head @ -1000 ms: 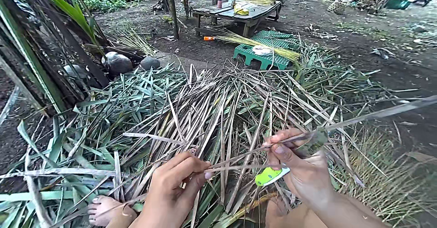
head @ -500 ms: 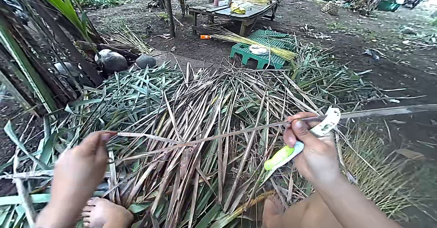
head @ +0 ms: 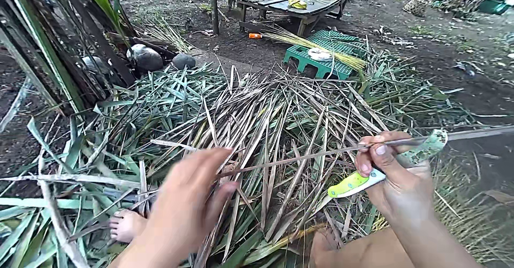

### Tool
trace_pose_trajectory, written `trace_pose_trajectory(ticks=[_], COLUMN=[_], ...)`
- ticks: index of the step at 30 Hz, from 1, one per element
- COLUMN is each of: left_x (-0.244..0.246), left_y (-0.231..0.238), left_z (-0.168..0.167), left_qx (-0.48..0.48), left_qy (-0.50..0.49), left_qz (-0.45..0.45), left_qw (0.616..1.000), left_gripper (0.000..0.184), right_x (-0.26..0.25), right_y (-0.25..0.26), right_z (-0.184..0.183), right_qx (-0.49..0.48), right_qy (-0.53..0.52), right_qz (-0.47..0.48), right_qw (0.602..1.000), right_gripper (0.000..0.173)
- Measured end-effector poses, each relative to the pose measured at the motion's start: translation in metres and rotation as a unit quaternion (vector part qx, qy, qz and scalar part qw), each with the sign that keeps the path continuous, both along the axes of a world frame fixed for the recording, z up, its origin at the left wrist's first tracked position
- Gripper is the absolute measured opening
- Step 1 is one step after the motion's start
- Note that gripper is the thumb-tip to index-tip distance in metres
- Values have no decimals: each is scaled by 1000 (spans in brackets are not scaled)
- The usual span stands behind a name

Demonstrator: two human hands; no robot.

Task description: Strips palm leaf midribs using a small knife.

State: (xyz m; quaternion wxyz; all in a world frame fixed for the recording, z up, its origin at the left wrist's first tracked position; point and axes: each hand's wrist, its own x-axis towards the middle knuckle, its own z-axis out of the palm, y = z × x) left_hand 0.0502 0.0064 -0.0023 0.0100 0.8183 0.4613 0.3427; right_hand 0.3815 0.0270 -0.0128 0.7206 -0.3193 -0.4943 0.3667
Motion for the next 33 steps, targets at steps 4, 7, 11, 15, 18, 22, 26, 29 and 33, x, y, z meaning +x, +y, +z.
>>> trace_pose_trajectory(ticks=[4,7,11,15,18,22,26,29,33], left_x=[30,32,41,52,57,61,61,60,56], left_y=[-2,-4,-11,-22,-30,-36,-41,-45,-46], left_z=[-12,-10,-6,-6,-3,0,4,9,12], left_qx=[36,37,-24,-168,-226,-207,-173,-167,-108], left_qy=[-14,-34,-90,-183,-206,-190,-172,-155,-89], left_qz=[-51,-39,-60,-106,-117,-116,-105,-95,-42], left_qw=[998,998,994,963,945,953,964,969,989], left_gripper=[30,29,28,27,26,25,26,27,26], right_x=[-5,-2,4,-16,-29,-43,-47,-48,-44], right_y=[-2,-2,-9,-23,-29,-37,-42,-42,-39], right_z=[0,0,-2,0,0,1,5,6,11], right_qx=[16,5,-38,-83,-95,-153,-175,-155,-95], right_qy=[2,-33,-155,-173,-136,-45,-26,-39,-187], right_qz=[26,42,204,352,442,524,551,544,449], right_qw=[1000,999,966,916,882,836,815,824,869], right_gripper=[9,7,58,70,56,51,53,54,53])
